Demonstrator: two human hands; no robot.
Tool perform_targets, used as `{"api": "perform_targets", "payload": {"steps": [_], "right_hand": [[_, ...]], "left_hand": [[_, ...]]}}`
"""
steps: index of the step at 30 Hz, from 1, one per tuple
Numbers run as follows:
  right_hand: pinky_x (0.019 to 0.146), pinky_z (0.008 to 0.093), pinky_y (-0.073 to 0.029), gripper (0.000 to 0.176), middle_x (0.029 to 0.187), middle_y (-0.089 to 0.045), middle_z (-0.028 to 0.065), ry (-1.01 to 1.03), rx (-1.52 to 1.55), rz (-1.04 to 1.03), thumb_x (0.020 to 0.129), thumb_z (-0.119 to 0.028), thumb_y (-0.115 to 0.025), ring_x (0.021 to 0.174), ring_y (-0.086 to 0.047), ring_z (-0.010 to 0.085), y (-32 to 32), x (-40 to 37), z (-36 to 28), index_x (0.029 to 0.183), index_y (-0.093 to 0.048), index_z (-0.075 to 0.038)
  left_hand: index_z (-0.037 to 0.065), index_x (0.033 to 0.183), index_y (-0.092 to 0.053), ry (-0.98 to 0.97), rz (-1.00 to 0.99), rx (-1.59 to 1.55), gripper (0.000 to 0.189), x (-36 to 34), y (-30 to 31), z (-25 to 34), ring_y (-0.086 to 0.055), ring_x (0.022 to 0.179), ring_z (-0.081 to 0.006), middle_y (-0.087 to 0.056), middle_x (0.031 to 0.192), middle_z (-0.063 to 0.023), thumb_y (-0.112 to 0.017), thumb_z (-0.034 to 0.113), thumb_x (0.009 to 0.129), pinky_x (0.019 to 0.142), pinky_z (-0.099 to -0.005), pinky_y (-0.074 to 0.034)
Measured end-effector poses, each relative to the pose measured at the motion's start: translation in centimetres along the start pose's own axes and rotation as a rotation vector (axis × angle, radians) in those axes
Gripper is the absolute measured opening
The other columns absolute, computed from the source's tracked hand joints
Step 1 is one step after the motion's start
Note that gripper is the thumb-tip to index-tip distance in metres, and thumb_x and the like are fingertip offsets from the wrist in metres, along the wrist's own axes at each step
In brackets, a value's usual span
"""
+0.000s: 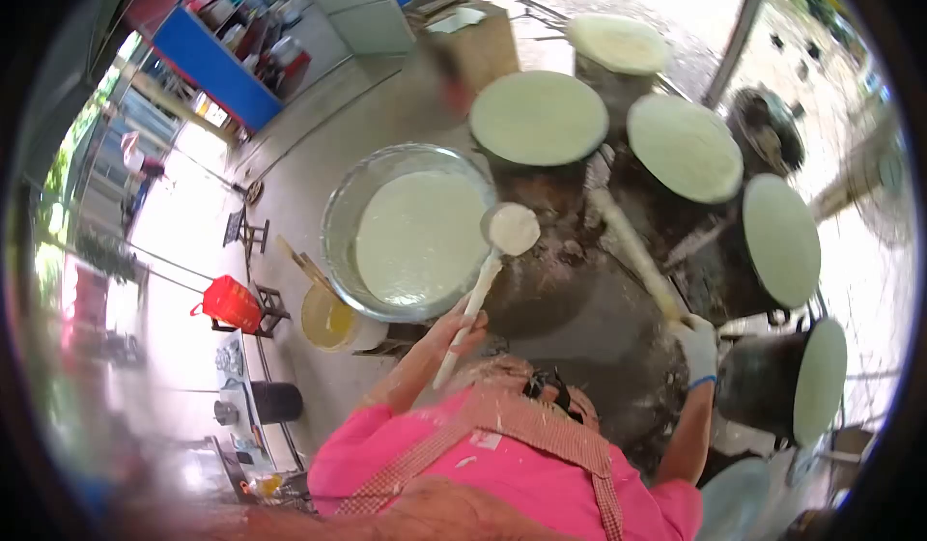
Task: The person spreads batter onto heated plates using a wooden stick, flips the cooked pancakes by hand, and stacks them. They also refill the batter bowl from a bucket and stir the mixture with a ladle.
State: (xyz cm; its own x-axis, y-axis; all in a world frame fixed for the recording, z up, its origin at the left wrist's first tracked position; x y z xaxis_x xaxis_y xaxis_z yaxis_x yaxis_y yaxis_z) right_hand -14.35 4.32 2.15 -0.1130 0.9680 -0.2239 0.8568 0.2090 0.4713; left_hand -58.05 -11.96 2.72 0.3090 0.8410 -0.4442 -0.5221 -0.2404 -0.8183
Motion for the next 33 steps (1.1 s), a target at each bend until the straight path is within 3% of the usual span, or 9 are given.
{"api": "perform_targets", "payload": {"steps": [1,5,9,12,17,20,27,31,33], "right_hand": [[0.059,0.0298,-0.042,0.027,0.070,-0.061,0.0080,0.096,-0.232,-0.107,0.072,-0.019,-0.062,0.063,-0.055,0.0162,-4.6,3.1,-5.7,0.087,-0.063,0.003],[0.072,0.0403,-0.046,0.034,0.082,-0.062,0.0191,0.381,-0.634,-0.328,0.071,-0.036,-0.062,0.081,-0.060,0.0344,-21.1,7.8,-19.3,0.090,-0.064,-0.008],[0.065,0.0438,-0.047,0.026,0.072,-0.062,0.0126,0.657,-1.072,-0.527,0.069,-0.036,-0.063,0.071,-0.061,0.0324,-33.1,6.9,-22.4,0.075,-0.062,-0.010],[0.067,0.0432,-0.047,0.030,0.072,-0.063,0.0128,0.455,-0.995,-0.549,0.071,-0.039,-0.063,0.071,-0.061,0.0325,-32.6,6.2,-20.6,0.076,-0.062,-0.009],[0.066,0.0425,-0.048,0.035,0.075,-0.063,0.0156,0.249,-0.894,-0.510,0.075,-0.043,-0.061,0.071,-0.061,0.0341,-32.0,1.6,-17.3,0.082,-0.063,-0.008],[0.061,0.0435,-0.047,0.032,0.072,-0.062,0.0170,0.367,-0.717,-0.311,0.076,-0.038,-0.063,0.066,-0.061,0.0342,-30.1,0.0,-19.3,0.087,-0.061,-0.008],[0.055,0.0415,-0.045,0.032,0.076,-0.063,0.0134,1.110,-0.378,0.319,0.075,-0.030,-0.066,0.061,-0.059,0.0312,-26.8,5.2,-33.2,0.092,-0.059,-0.004],[0.056,0.0410,-0.045,0.030,0.076,-0.062,0.0146,1.142,-0.359,0.428,0.074,-0.029,-0.067,0.063,-0.059,0.0318,-23.7,7.5,-40.6,0.088,-0.061,-0.004],[0.056,0.0402,-0.045,0.028,0.075,-0.062,0.0155,1.120,-0.230,0.450,0.076,-0.029,-0.066,0.065,-0.058,0.0339,-22.5,8.2,-43.5,0.088,-0.061,-0.004]], "left_hand": [[0.021,0.116,-0.034,-0.148,0.015,0.110,0.041,0.0,1.6,3.1,-0.034,0.040,-0.0098,-0.039,0.063,-0.0003,-0.056,0.012,0.082,0.029,-0.0208,-0.027],[0.011,0.094,-0.042,-0.183,0.313,0.009,0.017,-0.2,13.6,9.2,-0.034,0.038,-0.0102,-0.040,0.057,-0.0007,-0.055,0.013,0.083,0.029,-0.0209,-0.026],[0.012,0.084,-0.039,-0.029,0.678,0.150,0.015,1.6,26.0,11.1,-0.032,0.037,-0.0090,-0.036,0.054,0.0007,-0.054,0.015,0.084,0.028,-0.0208,-0.025],[0.012,0.077,-0.036,0.089,0.695,0.026,0.019,2.6,28.4,9.8,-0.031,0.036,-0.0081,-0.033,0.053,0.0018,-0.053,0.017,0.085,0.028,-0.0207,-0.024],[0.013,0.064,-0.032,0.271,0.418,-0.745,0.031,-1.5,17.2,14.6,-0.028,0.035,-0.0066,-0.029,0.050,0.0036,-0.052,0.019,0.087,0.027,-0.0206,-0.022],[0.014,0.057,-0.029,0.225,0.345,-0.785,0.038,-3.8,10.4,19.0,-0.027,0.034,-0.0057,-0.026,0.048,0.0046,-0.051,0.021,0.088,0.027,-0.0205,-0.022],[0.016,0.078,-0.039,-0.367,0.165,-0.016,0.017,-13.4,-9.5,30.8,-0.023,0.036,-0.0018,-0.027,0.052,0.0062,-0.050,0.022,0.090,0.027,-0.0170,-0.016],[0.021,0.090,-0.040,-0.394,0.080,0.113,0.010,-17.3,-15.0,35.4,-0.023,0.036,-0.0016,-0.027,0.053,0.0063,-0.051,0.023,0.090,0.027,-0.0169,-0.016],[0.022,0.093,-0.040,-0.587,0.058,0.486,0.012,-19.1,-17.5,37.7,-0.023,0.035,-0.0020,-0.027,0.052,0.0065,-0.051,0.024,0.089,0.026,-0.0174,-0.017]]}}
Point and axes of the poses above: each hand's wrist, its own x-axis towards the middle knuckle, its own y-axis out of the back of the hand, z = x × y, the point moved 2 cm from there along x, towards the middle knuckle
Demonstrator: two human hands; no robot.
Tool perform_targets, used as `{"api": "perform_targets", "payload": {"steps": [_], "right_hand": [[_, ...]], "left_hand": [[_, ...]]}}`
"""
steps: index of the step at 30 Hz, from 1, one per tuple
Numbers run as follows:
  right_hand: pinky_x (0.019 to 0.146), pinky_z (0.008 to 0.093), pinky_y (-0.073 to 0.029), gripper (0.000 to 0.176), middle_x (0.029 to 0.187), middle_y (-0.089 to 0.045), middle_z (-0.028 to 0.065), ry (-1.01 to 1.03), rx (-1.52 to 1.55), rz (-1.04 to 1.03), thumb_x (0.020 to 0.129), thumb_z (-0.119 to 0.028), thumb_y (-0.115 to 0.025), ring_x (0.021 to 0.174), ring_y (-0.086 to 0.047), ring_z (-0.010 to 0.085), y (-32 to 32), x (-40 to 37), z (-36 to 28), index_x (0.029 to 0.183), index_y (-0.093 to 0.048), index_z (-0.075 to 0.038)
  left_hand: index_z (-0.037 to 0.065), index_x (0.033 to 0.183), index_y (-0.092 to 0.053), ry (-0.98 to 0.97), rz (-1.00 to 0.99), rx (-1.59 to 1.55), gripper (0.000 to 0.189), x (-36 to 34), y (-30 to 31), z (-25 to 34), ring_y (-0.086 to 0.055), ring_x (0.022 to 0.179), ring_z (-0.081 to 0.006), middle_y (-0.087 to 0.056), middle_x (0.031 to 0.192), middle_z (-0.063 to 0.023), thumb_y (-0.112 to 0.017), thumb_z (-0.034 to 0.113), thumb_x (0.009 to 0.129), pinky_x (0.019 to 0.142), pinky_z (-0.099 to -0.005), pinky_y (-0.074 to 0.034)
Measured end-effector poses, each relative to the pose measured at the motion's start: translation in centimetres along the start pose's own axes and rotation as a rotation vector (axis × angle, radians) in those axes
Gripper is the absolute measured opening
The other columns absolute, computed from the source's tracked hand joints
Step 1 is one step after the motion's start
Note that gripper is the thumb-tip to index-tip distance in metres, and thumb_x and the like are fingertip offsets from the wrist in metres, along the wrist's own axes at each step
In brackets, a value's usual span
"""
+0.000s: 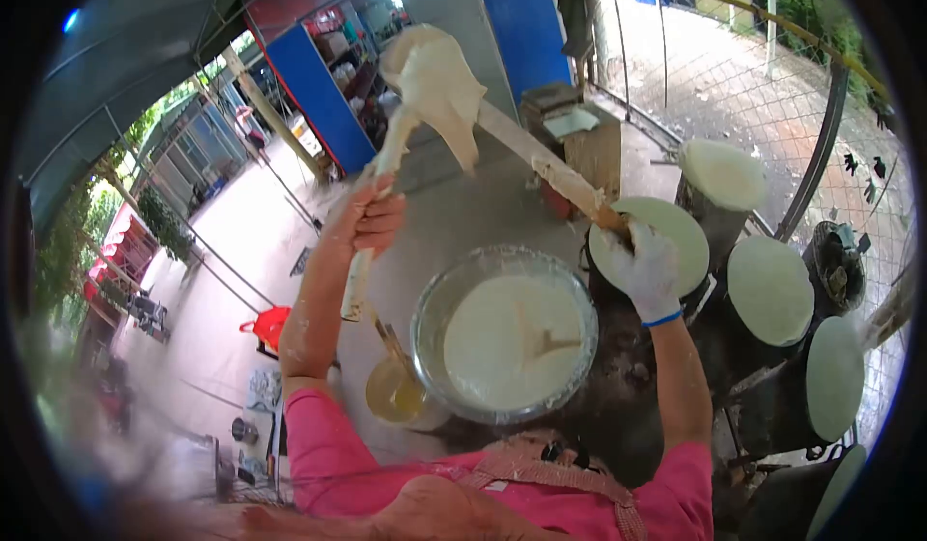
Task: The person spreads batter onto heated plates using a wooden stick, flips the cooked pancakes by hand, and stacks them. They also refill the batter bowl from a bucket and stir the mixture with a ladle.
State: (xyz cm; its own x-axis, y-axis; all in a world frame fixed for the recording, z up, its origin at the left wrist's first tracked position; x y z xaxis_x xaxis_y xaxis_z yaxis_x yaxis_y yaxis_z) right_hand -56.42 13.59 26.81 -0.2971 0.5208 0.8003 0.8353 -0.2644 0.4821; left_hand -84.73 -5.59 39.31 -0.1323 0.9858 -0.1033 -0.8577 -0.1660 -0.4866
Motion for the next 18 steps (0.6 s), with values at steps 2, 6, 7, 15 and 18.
{"api": "perform_targets", "payload": {"steps": [2,6,7,15,18], "right_hand": [[0.055,0.0376,-0.045,0.025,0.071,-0.062,0.0129,-0.004,0.120,0.092,0.076,-0.024,-0.066,0.061,-0.059,0.0283,-1.0,1.4,0.7,0.091,-0.062,-0.004],[0.064,0.0276,-0.045,0.024,0.077,-0.060,0.0060,-0.373,0.652,-0.188,0.074,-0.014,-0.069,0.070,-0.055,0.0132,-5.6,-6.1,2.2,0.093,-0.062,-0.001],[0.059,0.0276,-0.044,0.024,0.072,-0.060,0.0023,-0.495,0.760,-0.312,0.075,-0.014,-0.068,0.062,-0.053,0.0113,-7.0,-9.8,2.5,0.095,-0.062,-0.001],[0.054,0.0254,-0.044,0.023,0.067,-0.060,0.0060,-1.031,0.361,-0.458,0.075,-0.022,-0.068,0.061,-0.054,0.0061,7.6,-21.3,4.6,0.090,-0.067,-0.004],[0.061,0.0254,-0.045,0.024,0.075,-0.062,0.0034,-1.084,0.471,-0.195,0.078,-0.019,-0.067,0.067,-0.055,0.0082,13.3,-24.6,4.3,0.095,-0.065,-0.003]], "left_hand": [[0.022,0.097,-0.041,-0.152,0.042,0.212,0.012,0.4,-0.8,2.1,-0.026,0.034,-0.0034,-0.031,0.052,0.0058,-0.050,0.024,0.090,0.026,-0.0192,-0.019],[0.018,0.090,-0.043,-0.077,0.237,0.256,0.004,3.2,7.7,-5.4,-0.033,0.035,-0.0062,-0.033,0.051,0.0044,-0.044,0.022,0.091,0.027,-0.0221,-0.022],[0.017,0.085,-0.043,0.032,0.207,0.139,0.008,3.6,10.1,-9.4,-0.032,0.035,-0.0062,-0.032,0.051,0.0045,-0.044,0.022,0.091,0.028,-0.0219,-0.022],[0.014,0.073,-0.039,0.564,-0.142,-0.084,0.022,7.2,1.8,-17.2,-0.028,0.037,-0.0058,-0.029,0.052,0.0045,-0.045,0.023,0.093,0.027,-0.0216,-0.021],[0.014,0.069,-0.038,0.437,-0.269,0.234,0.028,10.6,-5.9,-23.5,-0.028,0.036,-0.0061,-0.030,0.051,0.0045,-0.042,0.028,0.094,0.027,-0.0219,-0.020]]}}
Point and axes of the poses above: each hand's wrist, its own x-axis towards the middle knuckle, its own y-axis out of the back of the hand, z = x × y, the point moved 2 cm from there along x, towards the middle knuckle
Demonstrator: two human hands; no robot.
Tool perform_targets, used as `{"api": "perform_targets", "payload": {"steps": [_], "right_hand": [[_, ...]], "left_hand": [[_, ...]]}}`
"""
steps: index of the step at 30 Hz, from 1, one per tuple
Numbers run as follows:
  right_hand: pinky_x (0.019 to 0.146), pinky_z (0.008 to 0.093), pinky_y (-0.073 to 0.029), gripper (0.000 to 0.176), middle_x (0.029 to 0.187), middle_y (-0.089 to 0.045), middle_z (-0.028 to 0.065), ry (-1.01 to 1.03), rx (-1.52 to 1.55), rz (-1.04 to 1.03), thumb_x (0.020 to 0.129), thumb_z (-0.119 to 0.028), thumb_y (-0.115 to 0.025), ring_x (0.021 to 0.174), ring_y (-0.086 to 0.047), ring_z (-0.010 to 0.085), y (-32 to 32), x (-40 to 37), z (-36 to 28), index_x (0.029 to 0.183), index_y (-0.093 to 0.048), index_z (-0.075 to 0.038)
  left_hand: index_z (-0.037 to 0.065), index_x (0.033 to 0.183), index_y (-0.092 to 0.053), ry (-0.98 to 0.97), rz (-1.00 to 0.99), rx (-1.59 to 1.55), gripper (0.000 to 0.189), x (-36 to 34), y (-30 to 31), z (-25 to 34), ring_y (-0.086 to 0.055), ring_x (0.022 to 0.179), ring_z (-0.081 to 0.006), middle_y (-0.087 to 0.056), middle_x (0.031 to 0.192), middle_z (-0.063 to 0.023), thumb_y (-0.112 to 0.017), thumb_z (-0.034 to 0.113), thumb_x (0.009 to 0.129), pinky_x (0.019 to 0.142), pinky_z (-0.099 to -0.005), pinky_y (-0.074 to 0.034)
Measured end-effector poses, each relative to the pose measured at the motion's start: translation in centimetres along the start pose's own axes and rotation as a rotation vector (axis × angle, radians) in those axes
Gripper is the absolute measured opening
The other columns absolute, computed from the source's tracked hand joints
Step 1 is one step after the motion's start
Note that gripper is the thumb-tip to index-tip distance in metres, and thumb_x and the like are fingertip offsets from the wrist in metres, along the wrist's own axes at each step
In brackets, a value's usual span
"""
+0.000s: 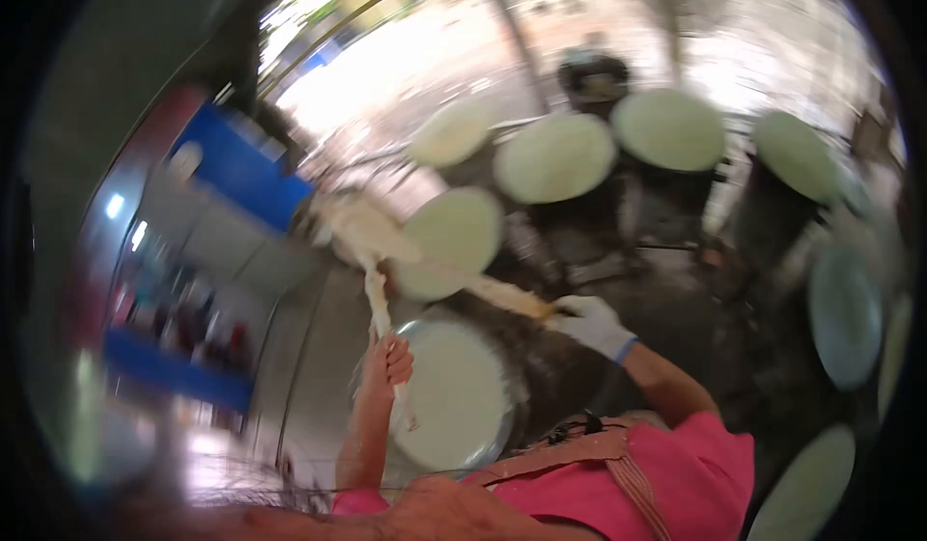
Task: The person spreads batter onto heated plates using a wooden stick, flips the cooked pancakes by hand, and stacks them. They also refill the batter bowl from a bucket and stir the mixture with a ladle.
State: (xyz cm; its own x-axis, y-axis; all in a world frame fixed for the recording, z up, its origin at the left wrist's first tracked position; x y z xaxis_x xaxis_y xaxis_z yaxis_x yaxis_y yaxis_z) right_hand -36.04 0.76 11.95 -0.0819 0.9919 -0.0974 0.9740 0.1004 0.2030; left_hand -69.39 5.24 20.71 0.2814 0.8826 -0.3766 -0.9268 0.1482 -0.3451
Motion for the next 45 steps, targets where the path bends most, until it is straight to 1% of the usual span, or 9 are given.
{"api": "perform_targets", "payload": {"steps": [6,16,22,28,30,33,36,40,45], "right_hand": [[0.066,0.0372,-0.045,0.043,0.076,-0.060,0.0176,-0.326,-0.261,0.294,0.078,-0.044,-0.057,0.074,-0.059,0.0319,8.3,-13.6,14.1,0.088,-0.062,-0.003],[0.065,0.0413,-0.046,0.033,0.074,-0.061,0.0205,-1.105,-0.371,1.525,0.076,-0.034,-0.063,0.073,-0.062,0.0328,11.2,-48.3,14.9,0.089,-0.065,-0.005],[0.078,0.0379,-0.046,0.033,0.092,-0.062,0.0211,-0.676,-0.392,2.036,0.079,-0.028,-0.061,0.090,-0.060,0.0357,17.9,-47.3,11.3,0.102,-0.062,-0.005],[0.073,0.0389,-0.047,0.035,0.088,-0.065,0.0162,-1.233,-0.389,1.714,0.078,-0.028,-0.061,0.083,-0.062,0.0318,24.8,-42.5,17.6,0.106,-0.061,-0.006],[0.069,0.0391,-0.047,0.034,0.083,-0.066,0.0151,-1.327,-0.445,1.702,0.078,-0.028,-0.061,0.077,-0.063,0.0301,24.3,-43.9,19.4,0.102,-0.063,-0.005],[0.071,0.0333,-0.047,0.028,0.083,-0.067,0.0129,-0.547,0.247,2.185,0.073,-0.016,-0.062,0.075,-0.064,0.0235,24.0,-45.0,21.2,0.098,-0.067,-0.005],[0.072,0.0339,-0.048,0.028,0.083,-0.066,0.0161,-0.475,0.109,2.348,0.074,-0.021,-0.062,0.076,-0.064,0.0260,28.7,-41.7,21.5,0.098,-0.067,-0.007],[0.071,0.0384,-0.048,0.026,0.085,-0.062,0.0206,-1.281,-0.347,1.917,0.079,-0.028,-0.055,0.079,-0.061,0.0337,30.2,-42.3,20.8,0.097,-0.067,-0.012],[0.074,0.0388,-0.048,0.030,0.092,-0.063,0.0173,-0.718,0.065,2.176,0.075,-0.030,-0.059,0.086,-0.061,0.0333,35.1,-38.8,26.2,0.096,-0.066,-0.010]], "left_hand": [[0.009,0.060,-0.034,1.161,-0.396,-0.890,0.036,12.2,-16.0,-11.2,-0.036,0.039,-0.0117,-0.034,0.050,-0.0008,-0.034,0.024,0.093,0.038,-0.0244,-0.035],[0.010,0.061,-0.033,1.905,-0.946,-0.338,0.036,12.8,-52.7,-35.3,-0.030,0.036,-0.0083,-0.030,0.049,0.0018,-0.043,0.024,0.092,0.033,-0.0240,-0.028],[0.011,0.085,-0.038,0.994,-1.394,0.586,0.012,9.2,-71.7,-42.4,-0.030,0.035,-0.0086,-0.029,0.051,0.0023,-0.050,0.014,0.087,0.030,-0.0254,-0.025],[0.021,0.124,-0.035,0.619,-1.405,0.746,0.050,10.5,-78.3,-57.7,-0.045,0.041,-0.0186,-0.043,0.058,-0.0057,-0.050,0.007,0.078,0.035,-0.0331,-0.036],[0.022,0.137,-0.026,-1.196,-1.191,0.667,0.067,14.5,-80.1,-63.3,-0.058,0.061,-0.0323,-0.057,0.075,-0.0169,-0.047,0.005,0.075,0.053,-0.0435,-0.046],[0.021,0.141,-0.020,-0.702,-1.491,1.314,0.073,11.8,-79.4,-50.9,-0.059,0.081,-0.0406,-0.059,0.093,-0.0241,-0.045,0.007,0.074,0.072,-0.0470,-0.046],[0.019,0.140,-0.024,-0.782,-1.495,1.290,0.070,12.4,-80.0,-51.2,-0.059,0.080,-0.0408,-0.060,0.093,-0.0239,-0.045,0.007,0.074,0.072,-0.0469,-0.046],[0.018,0.139,-0.026,-0.698,-1.392,1.040,0.070,13.2,-83.0,-49.1,-0.058,0.076,-0.0401,-0.060,0.089,-0.0233,-0.047,0.006,0.073,0.068,-0.0451,-0.046],[0.013,0.136,-0.034,-0.526,-1.495,0.660,0.065,18.8,-78.6,-43.5,-0.057,0.064,-0.0217,-0.059,0.083,-0.0139,-0.049,0.007,0.073,0.057,-0.0348,-0.044]]}}
Point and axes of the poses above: each hand's wrist, its own x-axis towards the middle knuckle, its own y-axis out of the back of the hand, z = x × y, the point moved 2 cm from there along x, towards the middle knuckle
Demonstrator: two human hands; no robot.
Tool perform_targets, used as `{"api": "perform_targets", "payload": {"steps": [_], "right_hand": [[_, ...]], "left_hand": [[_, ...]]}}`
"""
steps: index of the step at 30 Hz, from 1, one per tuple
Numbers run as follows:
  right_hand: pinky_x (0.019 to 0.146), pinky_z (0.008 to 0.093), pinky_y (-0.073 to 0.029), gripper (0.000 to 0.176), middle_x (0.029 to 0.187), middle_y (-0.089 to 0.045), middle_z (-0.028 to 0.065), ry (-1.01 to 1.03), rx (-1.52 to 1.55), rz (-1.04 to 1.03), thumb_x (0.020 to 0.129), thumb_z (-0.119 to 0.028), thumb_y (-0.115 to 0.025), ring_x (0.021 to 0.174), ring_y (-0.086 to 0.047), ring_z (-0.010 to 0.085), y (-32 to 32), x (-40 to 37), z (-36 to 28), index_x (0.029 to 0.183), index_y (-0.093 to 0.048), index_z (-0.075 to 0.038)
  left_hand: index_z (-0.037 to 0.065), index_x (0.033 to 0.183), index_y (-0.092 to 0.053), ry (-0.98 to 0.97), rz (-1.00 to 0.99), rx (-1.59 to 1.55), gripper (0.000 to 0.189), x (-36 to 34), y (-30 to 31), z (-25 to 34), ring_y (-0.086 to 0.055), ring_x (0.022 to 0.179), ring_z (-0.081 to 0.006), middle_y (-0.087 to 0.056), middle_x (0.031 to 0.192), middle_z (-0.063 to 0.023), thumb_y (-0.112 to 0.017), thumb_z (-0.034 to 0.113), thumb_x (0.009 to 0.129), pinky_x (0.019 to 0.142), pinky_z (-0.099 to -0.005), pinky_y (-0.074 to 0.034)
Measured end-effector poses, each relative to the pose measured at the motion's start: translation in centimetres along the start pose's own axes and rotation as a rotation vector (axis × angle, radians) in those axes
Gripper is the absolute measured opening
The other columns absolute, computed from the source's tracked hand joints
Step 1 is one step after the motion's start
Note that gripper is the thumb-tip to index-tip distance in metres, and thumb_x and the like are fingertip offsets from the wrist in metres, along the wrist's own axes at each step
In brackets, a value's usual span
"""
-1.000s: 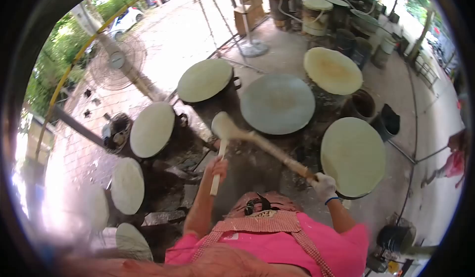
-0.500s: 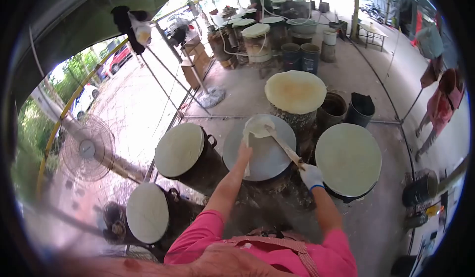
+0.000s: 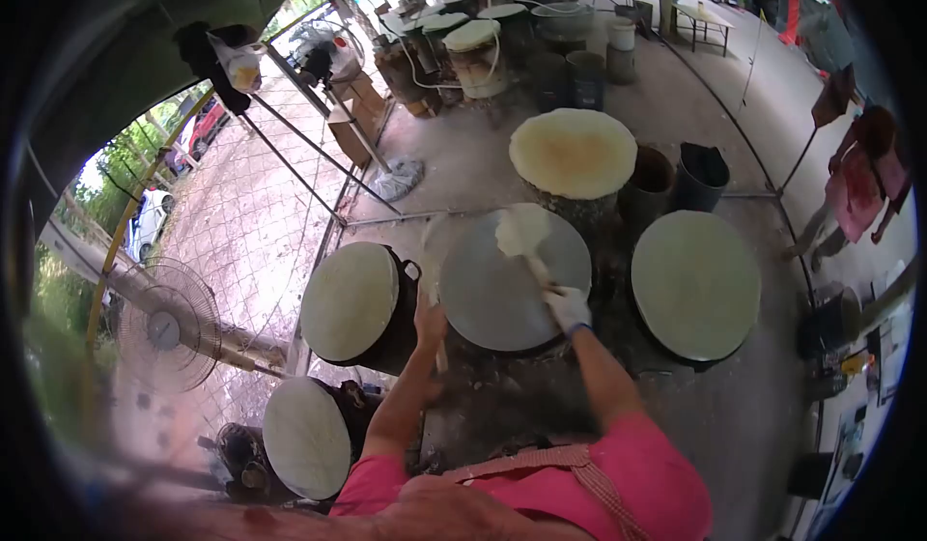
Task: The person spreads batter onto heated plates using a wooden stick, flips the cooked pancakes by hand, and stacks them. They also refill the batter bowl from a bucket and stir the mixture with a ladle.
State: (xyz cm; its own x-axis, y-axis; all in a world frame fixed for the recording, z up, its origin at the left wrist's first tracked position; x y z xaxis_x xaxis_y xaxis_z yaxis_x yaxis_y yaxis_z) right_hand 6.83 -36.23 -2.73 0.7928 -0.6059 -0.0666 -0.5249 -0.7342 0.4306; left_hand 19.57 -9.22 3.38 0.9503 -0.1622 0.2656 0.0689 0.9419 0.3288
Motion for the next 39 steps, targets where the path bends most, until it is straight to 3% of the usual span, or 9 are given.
{"api": "perform_targets", "payload": {"steps": [5,8,11,14,17,21,23,33,39], "right_hand": [[0.074,0.0319,-0.048,0.032,0.087,-0.065,0.0189,0.087,-0.435,-0.033,0.074,-0.027,-0.060,0.085,-0.064,0.0274,6.4,-0.2,-5.5,0.097,-0.067,-0.006],[0.074,0.0302,-0.048,0.030,0.091,-0.067,0.0127,-0.096,0.119,0.072,0.073,-0.017,-0.064,0.083,-0.063,0.0169,4.5,-1.5,1.5,0.096,-0.066,0.002],[0.074,0.0310,-0.047,0.039,0.089,-0.067,0.0126,-0.138,0.249,-0.013,0.067,-0.027,-0.070,0.082,-0.062,0.0220,-4.1,-1.7,2.3,0.096,-0.066,-0.001],[0.071,0.0288,-0.047,0.035,0.084,-0.068,0.0117,-0.042,-0.006,-0.152,0.070,-0.021,-0.067,0.076,-0.062,0.0194,1.0,-2.7,-2.8,0.097,-0.066,0.000],[0.065,0.0284,-0.048,0.027,0.078,-0.066,0.0071,-0.207,0.302,-0.018,0.072,-0.014,-0.064,0.068,-0.059,0.0158,4.8,-0.7,2.4,0.094,-0.067,0.001],[0.068,0.0268,-0.047,0.028,0.081,-0.067,0.0062,-0.208,0.505,-0.192,0.066,-0.012,-0.069,0.072,-0.059,0.0144,-1.7,-1.7,1.9,0.091,-0.067,0.002],[0.070,0.0273,-0.047,0.028,0.081,-0.067,0.0065,-0.159,0.506,-0.269,0.066,-0.011,-0.070,0.074,-0.059,0.0146,0.2,-0.8,1.5,0.091,-0.067,0.002],[0.069,0.0294,-0.045,0.029,0.082,-0.065,0.0061,-0.321,0.341,-0.593,0.069,-0.015,-0.071,0.077,-0.058,0.0140,1.8,5.1,4.9,0.093,-0.067,0.000],[0.041,0.0302,-0.037,0.019,0.058,-0.057,0.0026,-0.401,0.464,-0.449,0.070,-0.015,-0.070,0.047,-0.050,0.0128,7.7,10.3,-1.4,0.085,-0.069,-0.003]], "left_hand": [[0.012,0.135,-0.034,0.754,-0.158,-0.161,0.064,-12.6,6.2,-3.2,-0.047,0.051,-0.0140,-0.051,0.072,-0.0040,-0.049,0.005,0.074,0.047,-0.0269,-0.041],[0.013,0.137,-0.031,-0.204,-0.123,0.193,0.065,-15.7,7.2,-5.3,-0.043,0.046,-0.0108,-0.044,0.063,0.0002,-0.048,0.004,0.075,0.040,-0.0252,-0.036],[-0.006,0.122,-0.039,0.391,-0.221,-0.030,0.046,-15.3,7.8,0.4,-0.047,0.106,-0.0379,-0.047,0.112,-0.0265,-0.045,0.006,0.078,0.085,-0.0439,-0.039],[-0.005,0.123,-0.038,0.519,-0.362,0.103,0.051,-16.0,8.6,-2.2,-0.043,0.113,-0.0380,-0.043,0.120,-0.0294,-0.044,0.005,0.074,0.089,-0.0413,-0.037],[0.011,0.137,-0.030,0.484,-0.250,0.094,0.066,-14.6,8.0,-4.1,-0.046,0.049,-0.0114,-0.048,0.067,-0.0023,-0.049,0.006,0.074,0.042,-0.0253,-0.038],[0.011,0.136,-0.032,0.012,-0.257,0.217,0.068,-15.4,7.7,-6.2,-0.055,0.062,-0.0191,-0.057,0.086,-0.0114,-0.052,0.007,0.071,0.055,-0.0307,-0.046],[0.013,0.136,-0.033,0.666,-0.180,0.002,0.068,-15.5,8.0,-1.1,-0.052,0.056,-0.0163,-0.055,0.080,-0.0082,-0.053,0.004,0.071,0.049,-0.0289,-0.043],[0.023,0.127,-0.031,0.999,-0.068,-0.362,0.053,-20.8,7.1,-4.3,-0.038,0.041,-0.0116,-0.039,0.059,-0.0016,-0.043,0.001,0.080,0.034,-0.0257,-0.029],[0.013,0.114,-0.033,1.100,0.099,-0.423,0.039,-24.5,7.8,-0.7,-0.038,0.040,-0.0115,-0.039,0.057,-0.0008,-0.048,0.002,0.079,0.034,-0.0256,-0.028]]}}
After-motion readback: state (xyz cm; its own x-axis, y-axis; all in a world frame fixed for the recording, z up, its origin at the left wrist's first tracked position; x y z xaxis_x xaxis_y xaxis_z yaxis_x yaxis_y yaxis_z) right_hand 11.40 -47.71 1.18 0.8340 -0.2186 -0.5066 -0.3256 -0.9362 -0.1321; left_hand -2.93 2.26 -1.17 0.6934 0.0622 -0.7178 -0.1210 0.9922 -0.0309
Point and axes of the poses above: each hand's wrist, its own x-axis towards the middle knuckle, its own y-axis out of the back of the hand, z = x × y, the point moved 2 cm from there along x, towards the middle knuckle
